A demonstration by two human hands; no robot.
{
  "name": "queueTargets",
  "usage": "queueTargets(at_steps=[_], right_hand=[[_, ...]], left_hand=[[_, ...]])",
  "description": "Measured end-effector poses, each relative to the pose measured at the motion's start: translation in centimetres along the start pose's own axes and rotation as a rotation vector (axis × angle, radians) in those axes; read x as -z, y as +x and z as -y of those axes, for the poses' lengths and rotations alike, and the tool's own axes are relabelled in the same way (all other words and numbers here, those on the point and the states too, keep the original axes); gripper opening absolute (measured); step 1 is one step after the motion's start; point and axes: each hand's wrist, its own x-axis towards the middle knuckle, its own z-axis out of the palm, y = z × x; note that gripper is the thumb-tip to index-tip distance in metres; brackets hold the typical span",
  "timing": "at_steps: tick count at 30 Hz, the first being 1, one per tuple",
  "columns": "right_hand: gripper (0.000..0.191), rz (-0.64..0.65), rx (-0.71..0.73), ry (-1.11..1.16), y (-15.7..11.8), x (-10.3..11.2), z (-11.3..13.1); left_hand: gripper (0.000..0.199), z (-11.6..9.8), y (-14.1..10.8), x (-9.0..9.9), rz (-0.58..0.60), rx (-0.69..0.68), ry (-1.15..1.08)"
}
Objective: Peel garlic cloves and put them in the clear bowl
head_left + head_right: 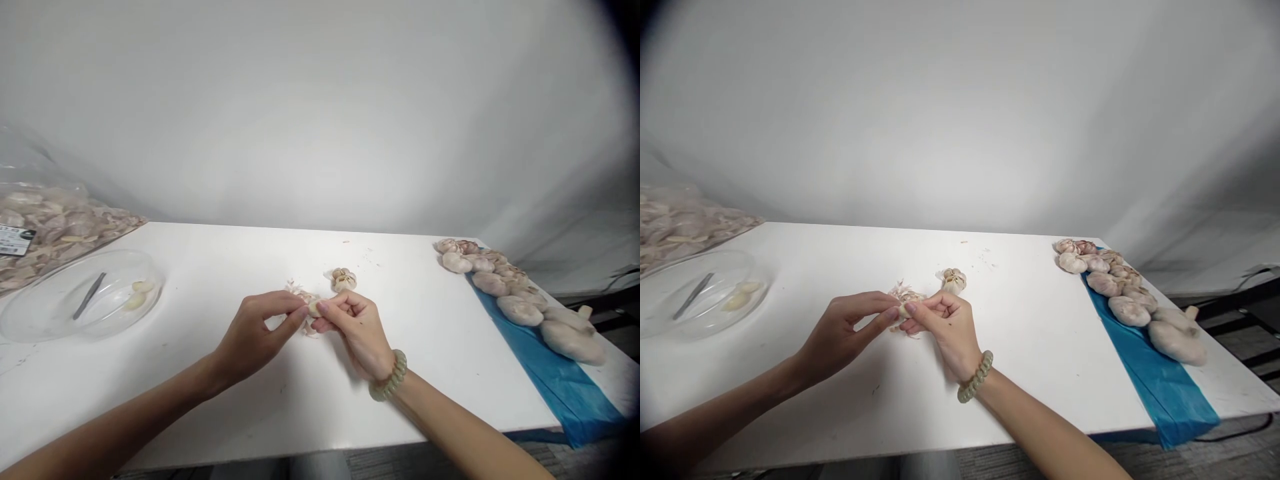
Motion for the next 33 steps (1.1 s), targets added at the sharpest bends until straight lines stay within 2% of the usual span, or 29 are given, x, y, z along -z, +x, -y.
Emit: queueTargets(at_steps=[14,21,24,29,33], right_hand=[[0.017,-0.003,0.023,0.001,-0.04,-0.12,-0.04],[0.019,0.007,-0.073,0.110,0.14,0.07,0.05],[0.018,0.008,-0.088,0.153,0.14,0.00,0.07],[0.017,0.065,-0.035,0.198,-0.09,-0.43,0.07],[0.014,0.095,-0.032,0.195,-0.33,-0.64,0.10]], left_hand=[[0.016,0.17,0.02,-0.16,-0.038,-0.021,0.017],[0.016,0.07,0.17,-0.06,-0.065,-0.036,0.025],[0.011,0.18,0.08,-0.01,-0.117,-0.031,0.022],[0.011,0.19,-0.17,-0.08,-0.255,-0.026,0.010],[0.003,0.02,-0.23,-0.16,-0.320,-0.100,0.018]])
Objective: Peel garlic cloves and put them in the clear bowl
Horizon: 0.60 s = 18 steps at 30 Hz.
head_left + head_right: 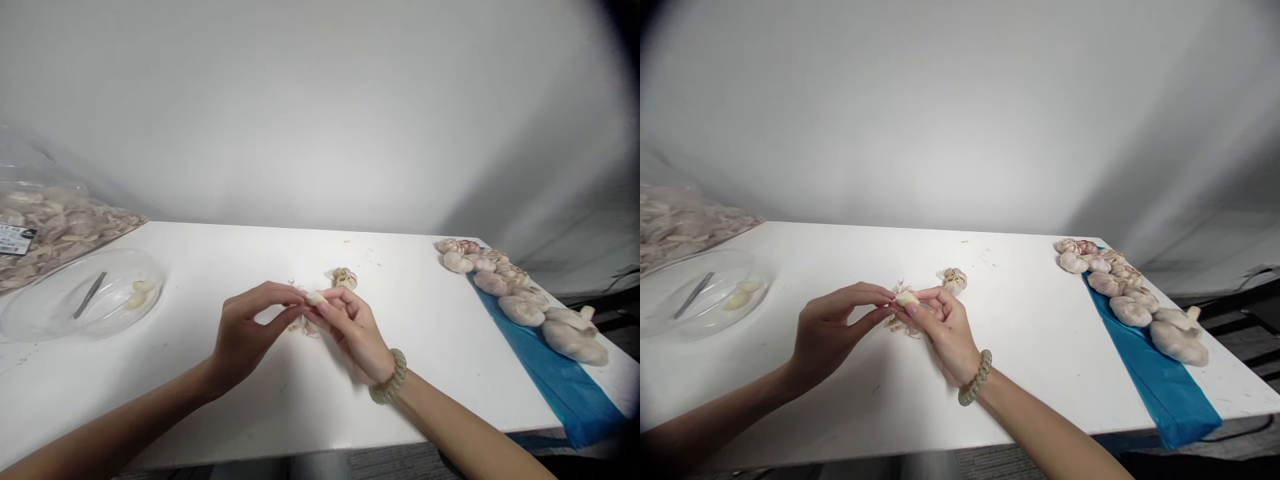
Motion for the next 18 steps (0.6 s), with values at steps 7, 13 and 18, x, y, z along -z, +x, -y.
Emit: queueTargets(at_steps=[7,13,18], right_hand=[[0.015,0.027,0.007,-0.045,-0.21,-0.24,-0.04],[0.016,0.038,0.014,-0.087,-0.31,-0.42,-0.03],[0.017,0.030,0.020,-0.116,-0.35,-0.29,-0.12]], left_hand=[[0.009,0.06,-0.08,0.02,-0.029,-0.047,-0.036],[0.013,0.06,-0.06,0.08,-0.022,-0.084,-0.029],[0.013,0.02,-0.03,0.13,-0.014,-0.076,-0.043]])
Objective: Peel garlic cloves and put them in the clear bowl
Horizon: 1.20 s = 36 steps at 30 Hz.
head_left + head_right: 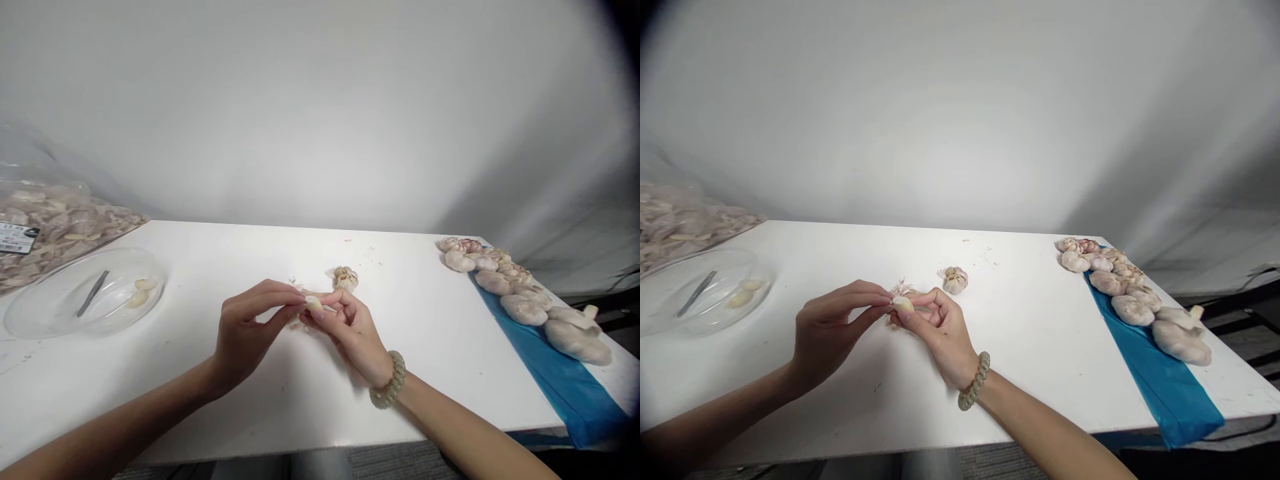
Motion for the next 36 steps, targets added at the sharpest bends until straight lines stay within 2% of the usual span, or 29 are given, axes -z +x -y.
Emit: queueTargets(at_steps=[14,29,36], right_hand=[[0.017,0.022,0.089,-0.046,0.19,0.52,-0.76],[0.019,-0.010,0.046,-0.058,0.10,0.23,-0.67],[0.016,0.006,0.016,0.027,0.10,-0.01,-0.36]], left_hand=[[0.011,0.03,0.25,-0.12,0.048,0.113,-0.017],[0.016,0.08,-0.13,-0.27,0.098,0.186,0.029],[0.017,0.50,-0.30,-0.41,0.073,0.184,0.037]])
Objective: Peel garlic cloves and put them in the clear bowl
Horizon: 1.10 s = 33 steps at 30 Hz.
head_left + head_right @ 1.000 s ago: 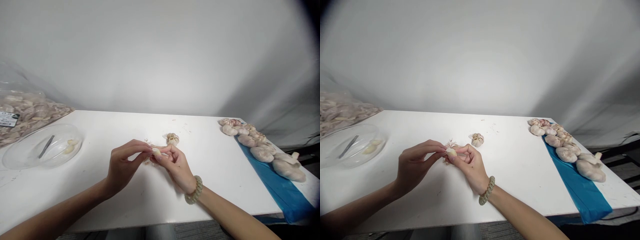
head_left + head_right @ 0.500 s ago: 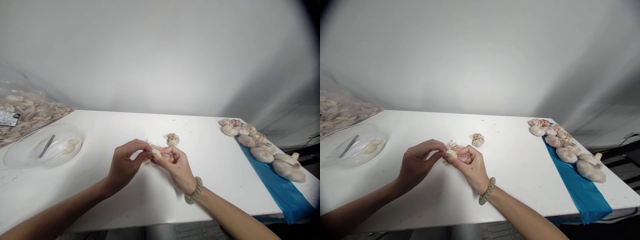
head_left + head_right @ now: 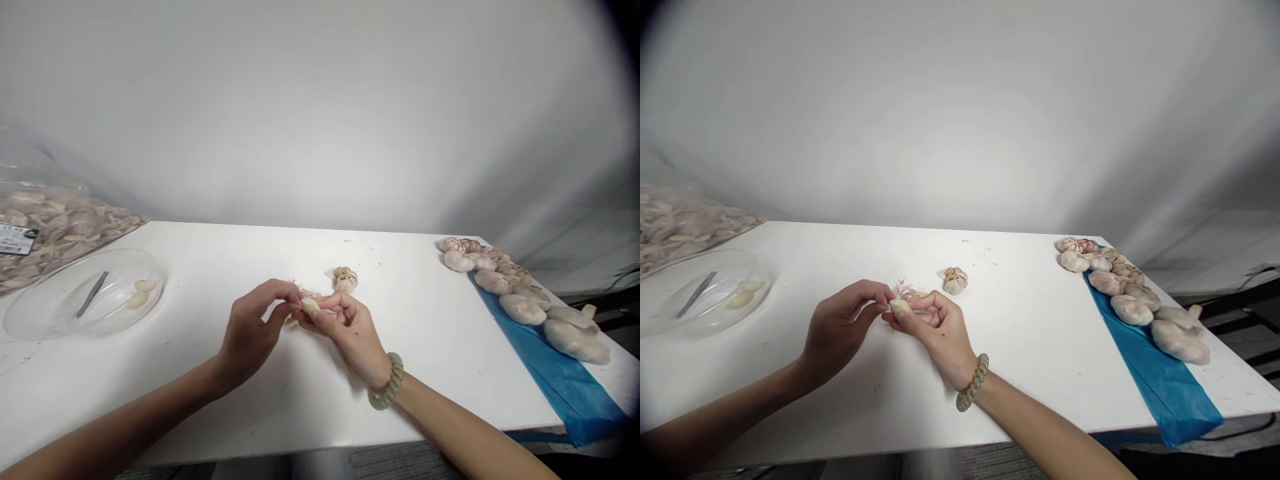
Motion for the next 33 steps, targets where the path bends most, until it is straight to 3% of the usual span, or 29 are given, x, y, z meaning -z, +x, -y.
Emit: queueTargets(at_steps=[14,33], right_hand=[[0.015,-0.002,-0.074,0.085,-0.01,0.00,0.30],[0.025,-0.015,-0.139,0.104,0.32,0.22,0.13]], left_hand=[[0.012,0.15,-0.07,0.15,-0.066,-0.024,0.034],[0.003,0.08,0.33,0.25,-0.001,0.054,0.028]])
